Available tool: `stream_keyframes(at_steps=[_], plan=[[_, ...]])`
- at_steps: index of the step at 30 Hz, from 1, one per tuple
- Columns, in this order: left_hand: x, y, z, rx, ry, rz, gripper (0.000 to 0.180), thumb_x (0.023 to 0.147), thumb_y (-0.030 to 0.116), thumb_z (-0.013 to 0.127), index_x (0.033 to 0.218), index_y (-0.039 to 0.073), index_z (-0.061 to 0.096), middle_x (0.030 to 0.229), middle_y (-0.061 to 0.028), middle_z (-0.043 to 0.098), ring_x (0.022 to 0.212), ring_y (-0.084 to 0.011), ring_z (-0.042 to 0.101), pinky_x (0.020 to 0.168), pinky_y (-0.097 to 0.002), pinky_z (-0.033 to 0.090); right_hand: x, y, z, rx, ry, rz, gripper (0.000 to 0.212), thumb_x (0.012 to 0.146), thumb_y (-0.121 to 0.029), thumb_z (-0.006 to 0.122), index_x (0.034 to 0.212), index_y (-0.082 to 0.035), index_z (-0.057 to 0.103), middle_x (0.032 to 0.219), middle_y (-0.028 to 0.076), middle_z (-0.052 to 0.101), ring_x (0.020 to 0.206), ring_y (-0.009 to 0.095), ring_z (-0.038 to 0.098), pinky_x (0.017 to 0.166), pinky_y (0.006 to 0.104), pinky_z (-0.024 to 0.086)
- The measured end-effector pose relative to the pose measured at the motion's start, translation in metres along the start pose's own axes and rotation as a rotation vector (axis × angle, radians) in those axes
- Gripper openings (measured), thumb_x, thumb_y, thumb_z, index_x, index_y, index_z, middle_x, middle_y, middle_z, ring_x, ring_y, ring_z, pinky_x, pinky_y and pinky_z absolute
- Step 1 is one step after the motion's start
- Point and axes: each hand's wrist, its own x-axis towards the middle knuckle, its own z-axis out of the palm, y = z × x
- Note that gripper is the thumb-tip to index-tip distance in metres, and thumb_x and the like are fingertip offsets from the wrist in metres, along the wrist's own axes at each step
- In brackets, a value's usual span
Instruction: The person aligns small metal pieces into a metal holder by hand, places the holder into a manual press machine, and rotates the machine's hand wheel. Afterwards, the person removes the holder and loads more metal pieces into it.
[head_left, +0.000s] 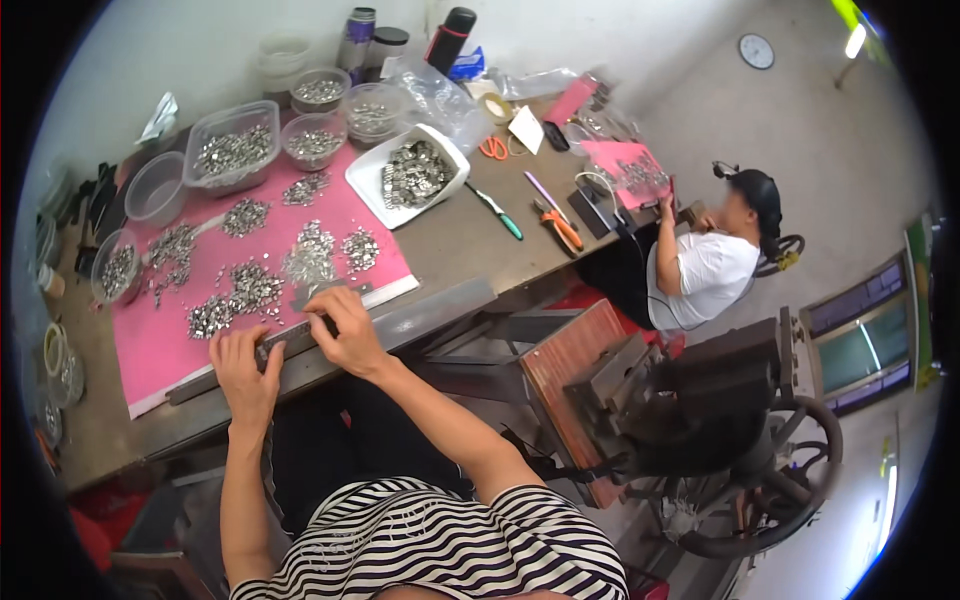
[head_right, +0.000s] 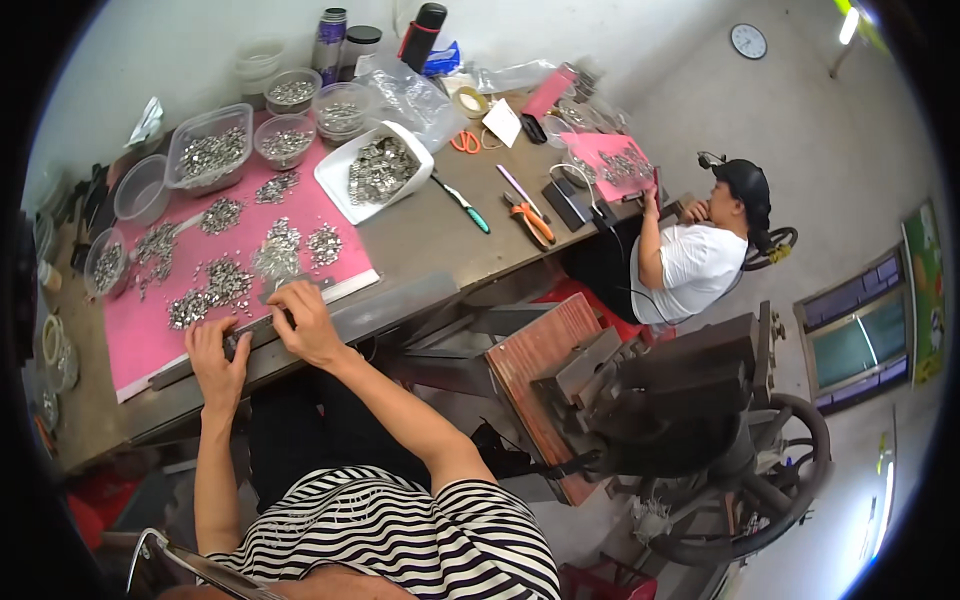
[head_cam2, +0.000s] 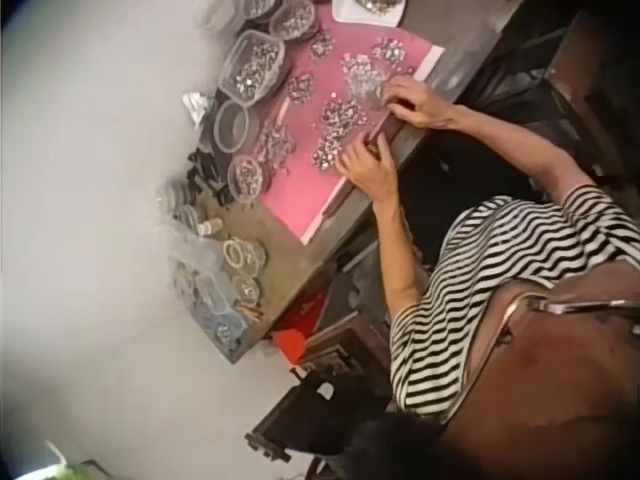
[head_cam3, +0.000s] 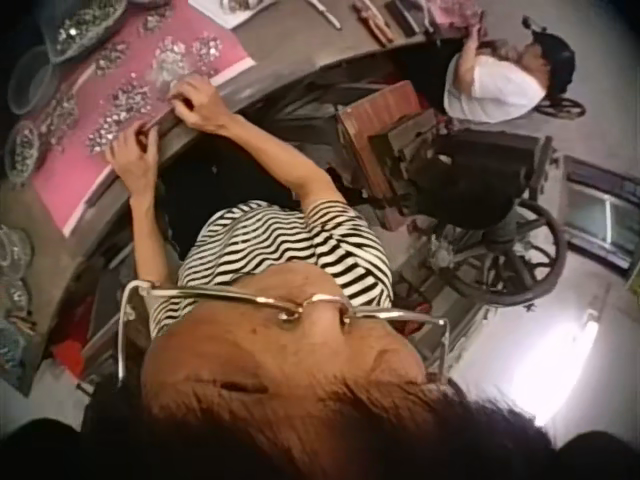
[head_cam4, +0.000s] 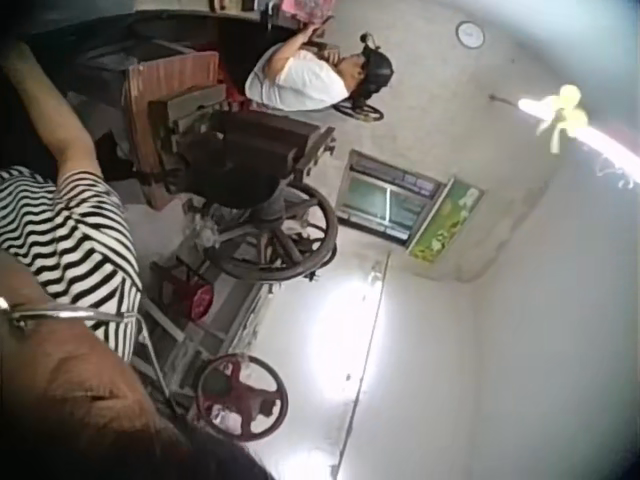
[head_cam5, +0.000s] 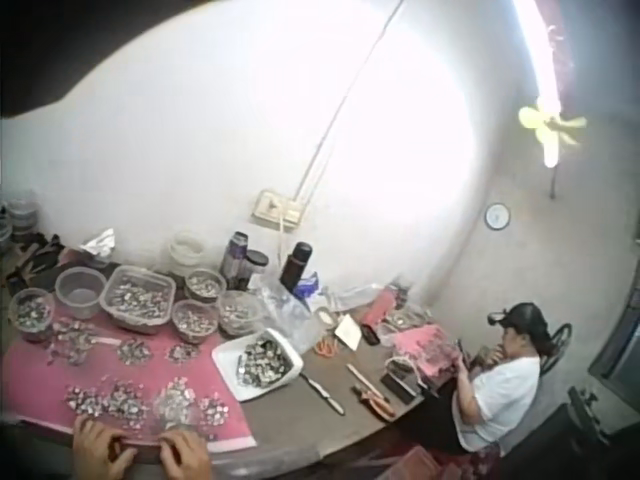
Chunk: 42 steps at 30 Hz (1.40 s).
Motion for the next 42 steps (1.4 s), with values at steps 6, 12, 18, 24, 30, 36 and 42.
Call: stream_keyframes(at_steps=[6,12,18,24,30,36,42], plan=[[0.002,-0.002,0.001,0.026,0.011,-0.003,0.030,0.084,0.014,0.077,0.109,0.006,0.065,0.099,-0.0079,0.064,0.098,-0.0281,0.060,0.112,-0.0498,0.035,0.002,0.001,0.002,-0.006,0.015,-0.014,0.011,0.084,0.000,0.066,0.093,-0.003,0.061,0.092,0.010,0.061,0.085,0.030,0.058,0.079,0.0393,0.043],[0.000,-0.003,-0.001,0.039,0.008,-0.019,0.030,0.084,0.014,0.077,0.110,0.005,0.064,0.099,-0.0082,0.064,0.098,-0.0281,0.060,0.112,-0.0495,0.035,0.001,0.000,0.004,0.012,-0.004,-0.001,0.010,0.084,0.001,0.067,0.093,-0.002,0.063,0.090,0.010,0.062,0.082,0.028,0.058,0.076,0.0385,0.043],[0.000,0.000,-0.002,0.037,0.006,-0.025,0.032,0.083,0.015,0.078,0.110,0.005,0.065,0.095,-0.0083,0.062,0.096,-0.0286,0.059,0.109,-0.0487,0.036,-0.001,-0.002,0.004,0.013,-0.018,0.017,0.009,0.085,0.000,0.066,0.093,-0.003,0.061,0.090,0.010,0.060,0.082,0.029,0.057,0.078,0.0391,0.042],[0.003,0.001,0.000,0.052,0.037,-0.011,0.033,0.082,0.015,0.079,0.109,0.005,0.065,0.094,-0.0088,0.061,0.094,-0.0288,0.059,0.108,-0.0478,0.037,0.000,0.000,0.003,0.015,-0.010,0.018,0.009,0.085,0.000,0.065,0.093,-0.002,0.062,0.089,0.010,0.061,0.082,0.029,0.058,0.078,0.0390,0.043],[0.001,-0.019,-0.017,-0.074,-0.033,-0.115,0.028,0.097,0.014,0.066,0.122,0.004,0.064,0.122,-0.0127,0.066,0.119,-0.0325,0.059,0.119,-0.0515,0.027,0.000,0.001,0.002,0.022,0.007,0.022,0.008,0.085,0.000,0.065,0.092,-0.002,0.063,0.088,0.010,0.061,0.081,0.028,0.058,0.077,0.0388,0.043],[-0.002,-0.051,-0.055,0.242,-0.377,-0.184,0.042,0.107,0.027,0.048,0.144,0.008,0.057,0.156,-0.0054,0.049,0.152,-0.0345,0.028,0.125,-0.0588,0.008,-0.001,0.001,0.003,0.027,-0.018,0.047,0.008,0.085,0.001,0.067,0.091,-0.001,0.064,0.089,0.010,0.063,0.084,0.028,0.061,0.078,0.0380,0.045],[-0.010,-0.040,-0.068,0.139,-0.474,-0.202,0.046,0.107,0.035,0.044,0.144,0.010,0.059,0.155,-0.0025,0.051,0.153,-0.0386,0.024,0.122,-0.0651,0.007,-0.001,-0.001,0.006,0.045,-0.020,0.061,0.010,0.084,0.001,0.065,0.093,-0.002,0.065,0.088,0.014,0.065,0.082,0.033,0.063,0.077,0.0424,0.048]])
